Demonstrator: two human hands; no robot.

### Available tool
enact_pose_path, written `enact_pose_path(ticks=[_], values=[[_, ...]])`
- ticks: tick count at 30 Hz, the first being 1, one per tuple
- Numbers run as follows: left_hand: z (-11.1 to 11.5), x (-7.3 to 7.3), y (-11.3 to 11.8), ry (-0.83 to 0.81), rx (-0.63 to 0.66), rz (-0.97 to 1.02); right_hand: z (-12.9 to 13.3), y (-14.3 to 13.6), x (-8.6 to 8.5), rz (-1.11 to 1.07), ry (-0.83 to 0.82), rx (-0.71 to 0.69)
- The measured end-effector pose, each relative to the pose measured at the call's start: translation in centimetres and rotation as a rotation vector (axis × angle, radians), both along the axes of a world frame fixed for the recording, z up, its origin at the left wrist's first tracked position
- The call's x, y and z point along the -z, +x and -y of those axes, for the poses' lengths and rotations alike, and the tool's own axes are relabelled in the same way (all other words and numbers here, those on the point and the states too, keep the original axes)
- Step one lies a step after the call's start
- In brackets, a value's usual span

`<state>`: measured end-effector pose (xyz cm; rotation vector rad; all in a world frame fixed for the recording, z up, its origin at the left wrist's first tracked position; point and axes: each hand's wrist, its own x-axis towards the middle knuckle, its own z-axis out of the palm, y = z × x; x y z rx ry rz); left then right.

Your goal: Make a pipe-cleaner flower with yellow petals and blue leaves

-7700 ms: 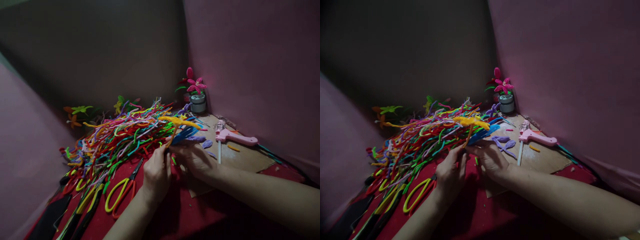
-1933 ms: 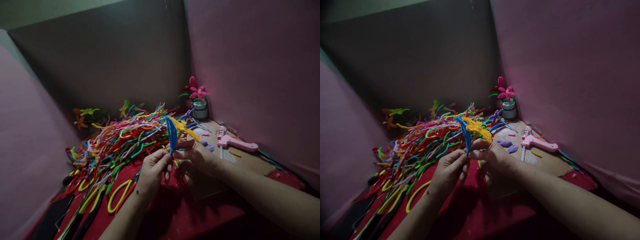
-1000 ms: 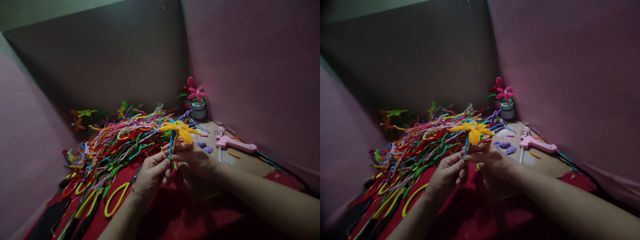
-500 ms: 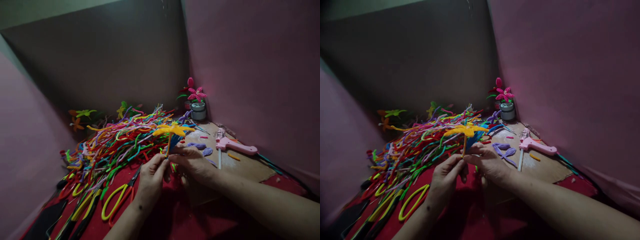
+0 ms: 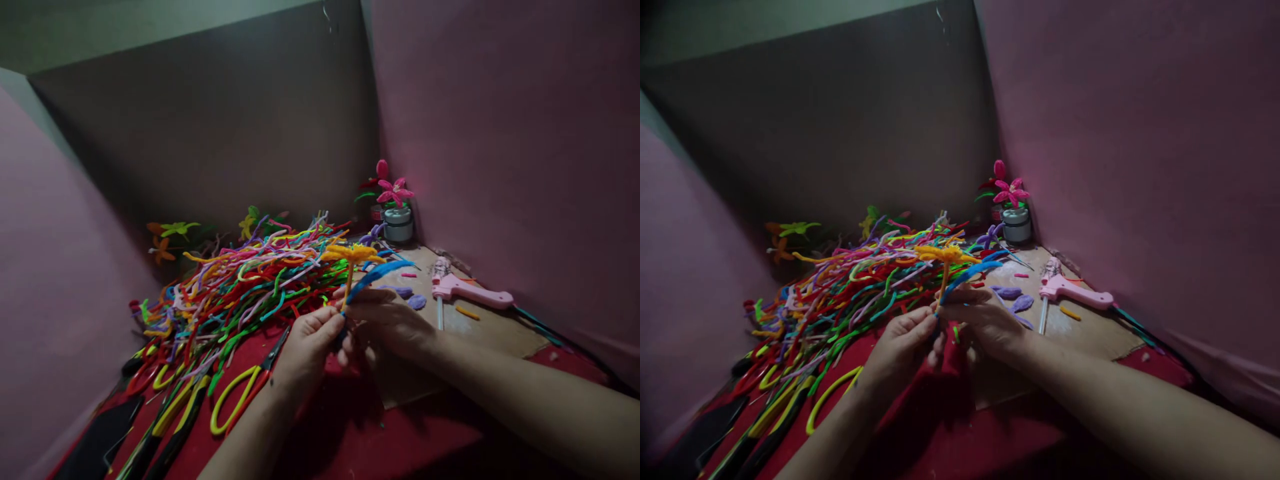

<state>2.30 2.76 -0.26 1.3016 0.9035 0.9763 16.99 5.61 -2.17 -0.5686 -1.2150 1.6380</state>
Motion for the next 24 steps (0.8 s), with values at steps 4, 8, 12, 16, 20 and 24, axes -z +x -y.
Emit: enact_pose_path(ticks=[4,8,12,16,20,24], values=[[0.5,-0.1,0.4,0.390,-0.333,-0.385,-0.3,-0.3,0.4,0.002,-0.014,0.094],[0.4,-0.4,0.1,0.208,-0.250,-0.243,-0.2,-0.2,-0.4,0.056,0.152,0.055],[0.0,-0.6,-0.8,-0.090,-0.003,0.072,0.0,0.4,-1.2,0.032,0.116,-0.096],[-0.2,-0.7,-1.2,-0.226,0.196,0.189,0.1,0.8,-1.3,0.047,0.134,-0.128],[0.2,-0.8,-0.4,0.025,-0.033,-0.070,-0.1,0.6,-1.2,0.105,0.158,0.050],[0.6,-0.3,0.4,0.322,-0.328,-0.334,-0.2,0.3,-1.5,0.165,0.168,0.126]])
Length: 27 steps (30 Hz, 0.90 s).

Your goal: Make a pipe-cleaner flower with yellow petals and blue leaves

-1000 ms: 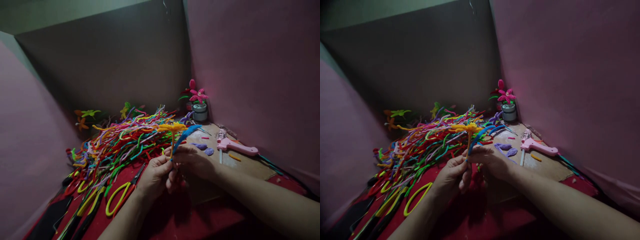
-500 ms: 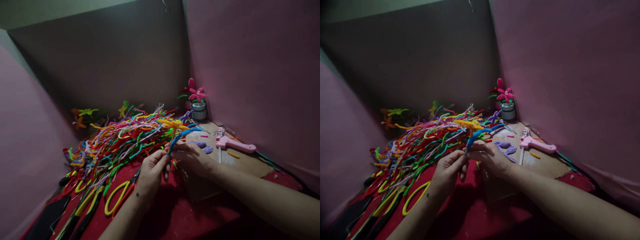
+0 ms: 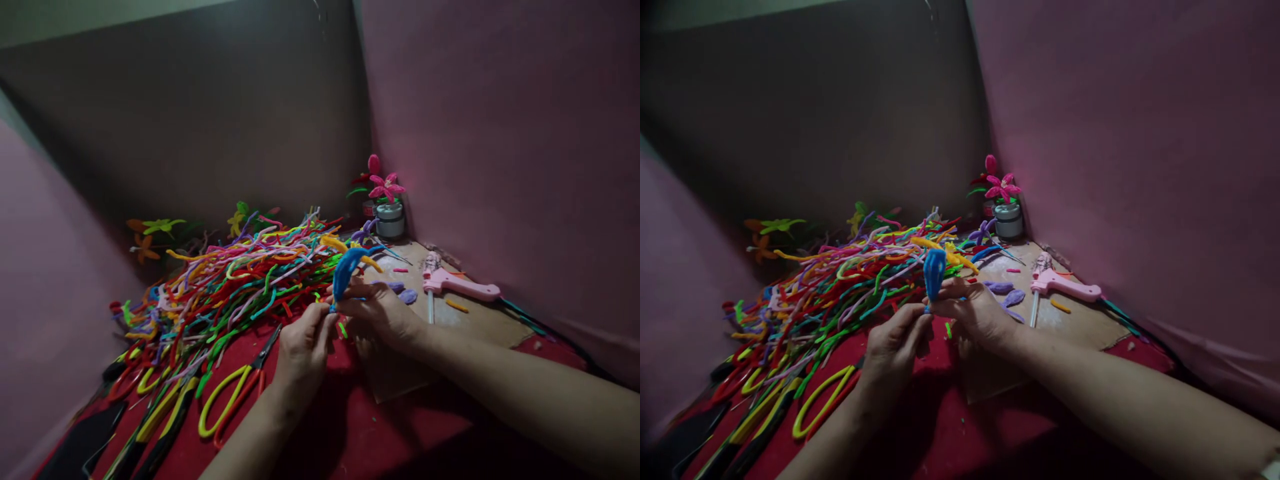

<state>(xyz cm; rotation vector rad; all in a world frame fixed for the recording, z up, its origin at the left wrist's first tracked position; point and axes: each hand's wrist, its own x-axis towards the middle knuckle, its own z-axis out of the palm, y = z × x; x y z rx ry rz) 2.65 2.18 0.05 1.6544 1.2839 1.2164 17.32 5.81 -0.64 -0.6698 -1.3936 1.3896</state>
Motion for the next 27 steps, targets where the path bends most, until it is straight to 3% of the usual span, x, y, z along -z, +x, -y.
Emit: enact_pose_path(ticks=[3,10,14,17,22,24,27], values=[[-0.1,0.1,-0.1,-0.103,0.040,0.088,0.0,0.0,0.0,-0.011,0.010,-0.046],[-0.4,-0.6,-0.5,-0.427,0.289,0.560,-0.1,0.2,0.7,-0.122,-0.080,-0.189],[-0.6,-0.5,-0.7,-0.545,0.446,0.619,0.0,0.0,0.8,-0.193,-0.133,-0.265],[-0.5,-0.5,-0.5,-0.466,0.377,0.466,-0.3,-0.1,1.3,-0.196,-0.100,-0.235],[-0.1,-0.1,0.1,-0.050,0.052,0.014,-0.9,-0.3,2.0,-0.150,-0.015,-0.047],[-0.1,0.1,0.1,-0.064,0.038,0.027,-0.7,-0.3,1.8,-0.109,0.023,0.000],[-0.3,0.1,-0.3,-0.253,0.162,0.199,-0.1,-0.1,1.0,-0.036,0.008,-0.058]])
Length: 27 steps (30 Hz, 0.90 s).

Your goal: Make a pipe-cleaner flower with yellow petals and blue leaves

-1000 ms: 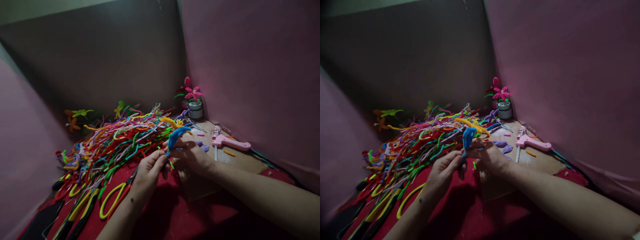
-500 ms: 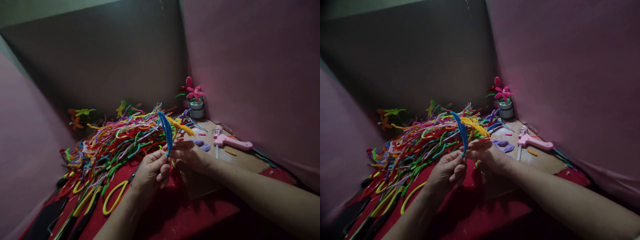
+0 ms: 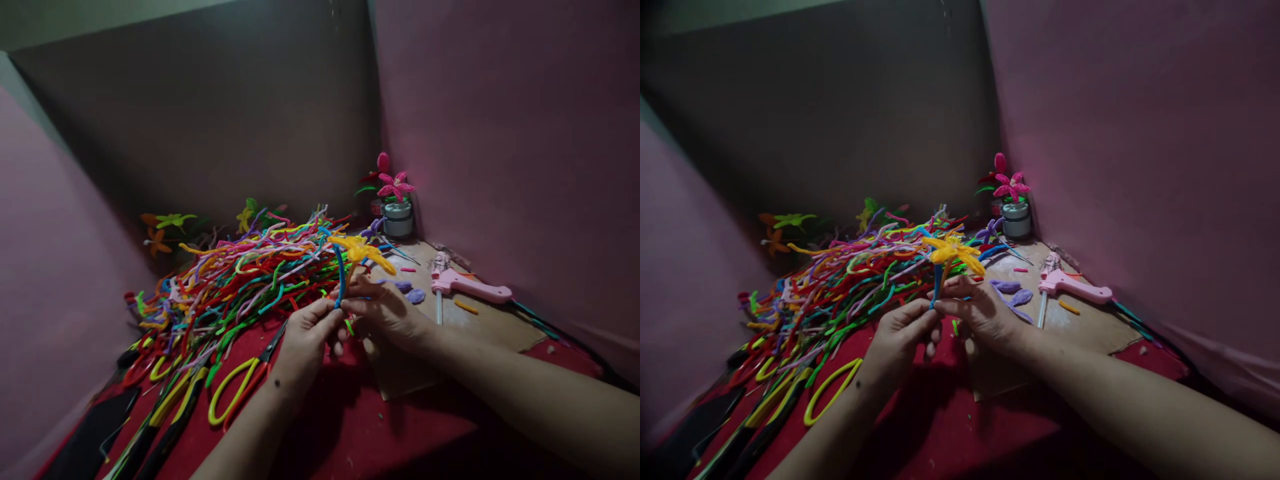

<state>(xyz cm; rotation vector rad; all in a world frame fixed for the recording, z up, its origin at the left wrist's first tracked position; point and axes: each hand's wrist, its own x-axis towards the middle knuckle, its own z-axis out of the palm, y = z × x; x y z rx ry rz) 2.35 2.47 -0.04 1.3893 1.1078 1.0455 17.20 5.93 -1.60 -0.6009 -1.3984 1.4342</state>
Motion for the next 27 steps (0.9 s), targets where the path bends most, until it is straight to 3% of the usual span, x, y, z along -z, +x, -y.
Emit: enact_pose_path(ticks=[4,8,10,13,16,18,21,27], values=[[-0.3,-0.3,-0.7,-0.172,0.154,0.199,0.5,0.4,-0.6,-0.040,-0.050,-0.170],[-0.3,-0.5,-0.7,-0.303,0.269,0.254,0.4,0.3,-0.2,-0.086,-0.111,-0.139],[-0.2,-0.4,-0.5,-0.194,0.181,0.127,0.3,0.1,0.1,-0.082,-0.134,-0.087],[0.0,0.1,-0.3,0.229,-0.106,-0.205,0.3,-0.3,0.3,-0.059,-0.141,-0.001],[0.3,0.5,-0.2,0.490,-0.228,-0.368,0.4,-0.3,0.1,-0.004,-0.100,0.060],[0.3,0.3,-0.2,0.410,-0.189,-0.297,0.4,-0.1,-0.1,0.023,-0.048,0.014],[0.3,-0.3,-0.2,0.107,-0.050,-0.026,0.3,0.1,-0.1,0.009,-0.028,-0.096],[0.0,-0.4,-0.4,-0.273,0.233,0.399,-0.4,0.0,0.5,-0.113,-0.034,-0.166]])
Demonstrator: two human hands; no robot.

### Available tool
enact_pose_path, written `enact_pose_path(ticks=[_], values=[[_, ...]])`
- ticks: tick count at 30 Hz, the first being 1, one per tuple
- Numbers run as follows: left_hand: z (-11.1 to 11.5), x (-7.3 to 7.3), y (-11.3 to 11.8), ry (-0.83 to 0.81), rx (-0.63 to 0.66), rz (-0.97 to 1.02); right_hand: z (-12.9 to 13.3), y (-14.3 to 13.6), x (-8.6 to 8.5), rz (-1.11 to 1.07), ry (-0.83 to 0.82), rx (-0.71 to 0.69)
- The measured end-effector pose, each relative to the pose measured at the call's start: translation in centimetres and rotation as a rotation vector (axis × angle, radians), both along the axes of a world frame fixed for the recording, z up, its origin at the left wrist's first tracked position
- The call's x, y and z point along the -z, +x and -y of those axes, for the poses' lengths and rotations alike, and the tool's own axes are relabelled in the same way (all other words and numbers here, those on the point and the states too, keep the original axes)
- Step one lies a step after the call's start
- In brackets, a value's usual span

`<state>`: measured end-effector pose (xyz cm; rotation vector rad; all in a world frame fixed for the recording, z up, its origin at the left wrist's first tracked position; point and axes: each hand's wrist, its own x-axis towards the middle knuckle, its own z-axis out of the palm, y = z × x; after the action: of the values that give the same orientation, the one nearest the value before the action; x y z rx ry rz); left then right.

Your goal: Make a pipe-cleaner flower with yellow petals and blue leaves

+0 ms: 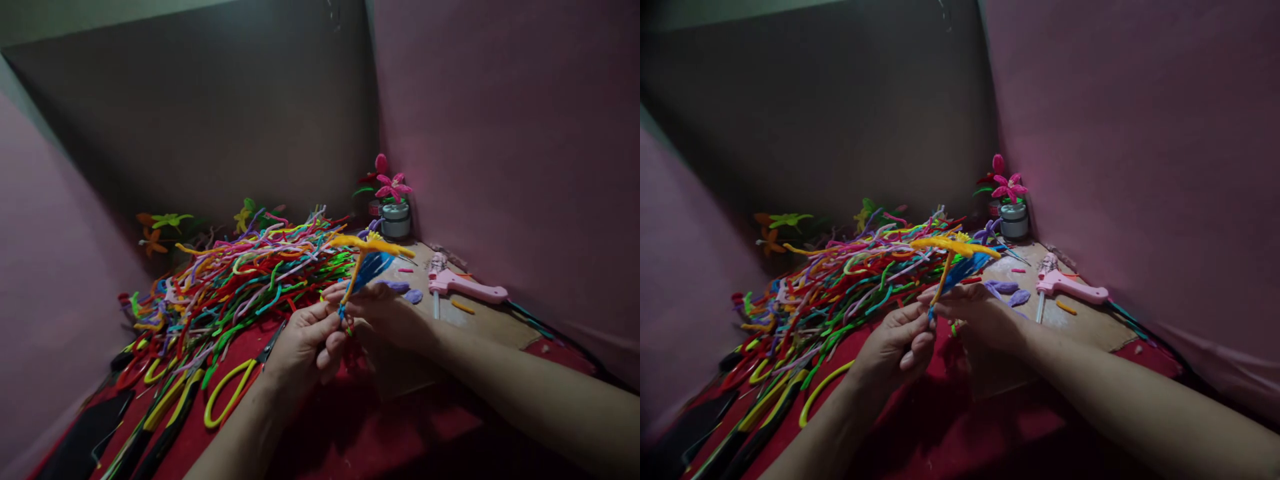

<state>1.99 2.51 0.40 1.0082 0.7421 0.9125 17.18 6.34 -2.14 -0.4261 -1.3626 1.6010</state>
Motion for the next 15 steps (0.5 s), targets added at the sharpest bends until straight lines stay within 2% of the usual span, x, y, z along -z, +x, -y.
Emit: enact_pose_path(ticks=[2,3,5,8,10,12,15], values=[[-0.02,0.13,0.11,-0.026,0.068,0.029,0.05,-0.08,0.03,-0.038,-0.035,0.001],[0.02,0.17,0.21,0.001,0.058,-0.005,0.12,-0.13,0.01,-0.049,-0.064,0.017],[0.19,0.26,0.50,0.163,-0.077,-0.178,0.30,-0.25,-0.01,-0.059,-0.122,0.080],[0.50,0.46,0.87,0.501,-0.382,-0.496,0.50,-0.51,0.12,-0.037,-0.177,0.167],[0.55,0.55,0.89,0.554,-0.444,-0.566,0.59,-0.63,0.17,-0.014,-0.164,0.174],[0.42,0.48,0.66,0.440,-0.353,-0.498,0.66,-0.59,0.02,0.006,-0.122,0.160],[0.09,0.20,0.06,0.194,-0.140,-0.264,0.71,-0.21,-0.51,0.058,-0.058,0.086]])
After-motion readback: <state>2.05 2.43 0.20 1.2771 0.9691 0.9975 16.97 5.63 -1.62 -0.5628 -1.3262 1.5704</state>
